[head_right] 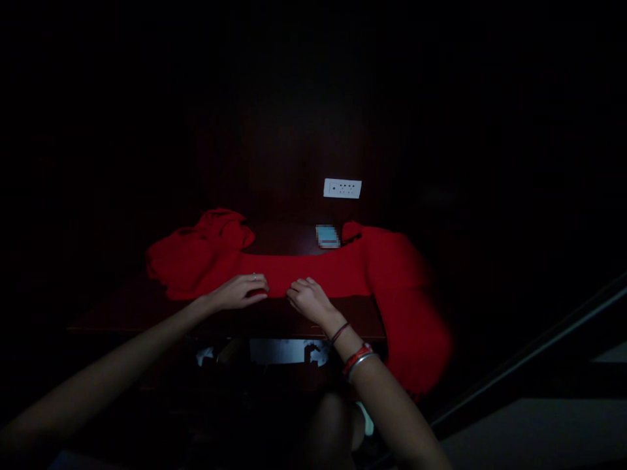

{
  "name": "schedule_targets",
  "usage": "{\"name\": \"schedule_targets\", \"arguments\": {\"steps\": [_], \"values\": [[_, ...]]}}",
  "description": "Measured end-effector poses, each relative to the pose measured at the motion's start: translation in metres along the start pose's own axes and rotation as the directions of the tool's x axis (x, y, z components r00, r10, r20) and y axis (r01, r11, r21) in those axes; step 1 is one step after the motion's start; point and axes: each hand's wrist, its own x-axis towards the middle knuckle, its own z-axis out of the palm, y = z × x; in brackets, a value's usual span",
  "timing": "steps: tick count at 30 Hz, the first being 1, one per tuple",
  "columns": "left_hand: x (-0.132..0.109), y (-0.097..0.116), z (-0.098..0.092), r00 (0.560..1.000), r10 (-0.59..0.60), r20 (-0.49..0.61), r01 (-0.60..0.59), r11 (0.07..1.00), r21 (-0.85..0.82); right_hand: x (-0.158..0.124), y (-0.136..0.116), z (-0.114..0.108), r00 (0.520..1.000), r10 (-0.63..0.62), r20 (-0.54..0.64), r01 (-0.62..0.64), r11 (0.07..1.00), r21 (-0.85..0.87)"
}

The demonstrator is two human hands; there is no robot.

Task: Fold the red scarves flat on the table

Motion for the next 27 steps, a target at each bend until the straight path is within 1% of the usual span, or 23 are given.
{"name": "schedule_targets", "arguments": {"steps": [2, 4, 5, 7, 9, 11, 12, 14, 16, 19, 22, 24, 27], "values": [[0.010, -0.014, -0.006, 0.998, -0.048, -0.042, 0.047, 0.998, -0.029, 0.003, -0.002, -0.001, 1.000, 0.011, -0.021, -0.011, 1.000, 0.003], [0.025, -0.035, -0.009, 0.989, -0.129, -0.069, 0.128, 0.991, -0.028, 0.008, -0.005, -0.001, 1.000, 0.010, -0.020, -0.010, 1.000, -0.018], [0.033, -0.047, -0.009, 0.983, -0.175, -0.060, 0.174, 0.984, -0.029, 0.011, -0.006, -0.001, 1.000, -0.002, -0.003, 0.002, 0.999, -0.035], [0.048, -0.072, -0.005, 0.962, -0.273, 0.032, 0.274, 0.959, -0.071, 0.016, -0.009, 0.001, 0.998, -0.044, 0.054, 0.048, 0.996, -0.070], [0.061, -0.094, 0.002, 0.920, -0.365, 0.140, 0.383, 0.913, -0.140, 0.019, -0.012, 0.002, 0.992, -0.077, 0.096, 0.086, 0.992, -0.089], [0.070, -0.110, 0.010, 0.885, -0.419, 0.201, 0.456, 0.869, -0.193, 0.021, -0.014, 0.004, 0.993, -0.072, 0.091, 0.081, 0.992, -0.100], [0.075, -0.115, 0.013, 0.875, -0.433, 0.217, 0.475, 0.854, -0.212, 0.022, -0.016, 0.005, 0.995, -0.057, 0.076, 0.065, 0.992, -0.105], [0.083, -0.121, 0.017, 0.858, -0.447, 0.253, 0.504, 0.826, -0.251, 0.024, -0.018, 0.006, 0.998, -0.030, 0.060, 0.037, 0.993, -0.110], [0.092, -0.124, 0.017, 0.843, -0.447, 0.299, 0.528, 0.794, -0.301, 0.027, -0.020, 0.006, 0.997, -0.018, 0.077, 0.026, 0.995, -0.101], [0.101, -0.124, 0.014, 0.839, -0.421, 0.345, 0.534, 0.757, -0.375, 0.027, -0.020, 0.001, 0.994, 0.013, 0.107, -0.004, 0.997, -0.081], [0.106, -0.120, 0.010, 0.841, -0.407, 0.357, 0.536, 0.720, -0.441, 0.021, -0.017, -0.008, 0.990, 0.121, 0.077, -0.116, 0.991, -0.068], [0.108, -0.114, 0.006, 0.839, -0.418, 0.348, 0.543, 0.632, -0.552, 0.015, -0.014, -0.014, 0.974, 0.223, 0.044, -0.221, 0.974, -0.040], [0.112, -0.102, -0.004, 0.849, -0.438, 0.297, 0.484, 0.418, -0.769, 0.006, -0.008, -0.024, 0.922, 0.386, -0.024, -0.384, 0.921, 0.068]]}}
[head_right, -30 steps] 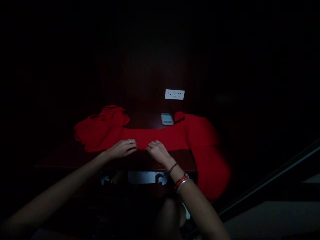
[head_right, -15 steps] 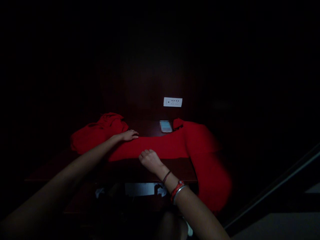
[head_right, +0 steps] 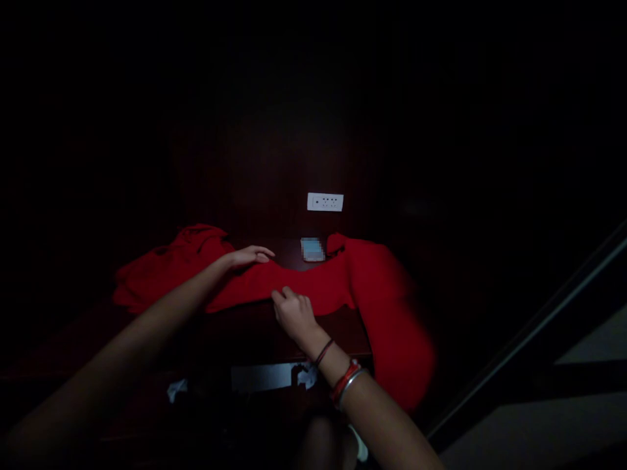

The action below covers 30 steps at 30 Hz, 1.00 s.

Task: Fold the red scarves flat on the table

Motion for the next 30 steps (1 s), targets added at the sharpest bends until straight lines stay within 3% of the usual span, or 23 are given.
{"name": "schedule_targets", "arguments": {"steps": [3, 6, 11, 15, 18, 22, 25, 28, 30], "values": [[-0.004, 0.025, 0.002, 0.999, 0.036, 0.017, -0.031, 0.977, -0.210, 0.002, 0.010, -0.012, 0.988, 0.116, -0.105, -0.095, 0.978, 0.187], [-0.002, 0.055, 0.002, 0.997, 0.064, 0.044, -0.047, 0.947, -0.316, 0.007, 0.021, -0.030, 0.964, 0.158, -0.213, -0.075, 0.933, 0.352], [0.023, 0.108, 0.011, 0.987, 0.156, -0.042, -0.158, 0.883, -0.442, 0.010, 0.042, -0.073, 0.908, 0.232, -0.348, -0.033, 0.870, 0.492], [0.057, 0.147, 0.037, 0.971, 0.235, -0.052, -0.229, 0.836, -0.499, 0.004, 0.073, -0.106, 0.835, 0.424, -0.351, -0.149, 0.788, 0.597], [0.088, 0.169, 0.068, 0.967, 0.255, -0.015, -0.226, 0.828, -0.514, -0.009, 0.107, -0.117, 0.726, 0.604, -0.329, -0.281, 0.698, 0.659], [0.132, 0.185, 0.124, 0.957, 0.282, 0.072, -0.226, 0.876, -0.425, -0.038, 0.153, -0.107, 0.538, 0.784, -0.310, -0.462, 0.582, 0.669], [0.162, 0.186, 0.169, 0.941, 0.331, 0.075, -0.312, 0.931, -0.190, -0.060, 0.179, -0.085, 0.445, 0.825, -0.348, -0.587, 0.562, 0.583], [0.186, 0.179, 0.205, 0.925, 0.377, 0.051, -0.380, 0.922, 0.075, -0.073, 0.198, -0.058, 0.446, 0.803, -0.396, -0.639, 0.595, 0.488], [0.195, 0.172, 0.220, 0.919, 0.391, 0.042, -0.393, 0.909, 0.139, -0.076, 0.208, -0.043, 0.469, 0.785, -0.404, -0.648, 0.617, 0.446]]}}
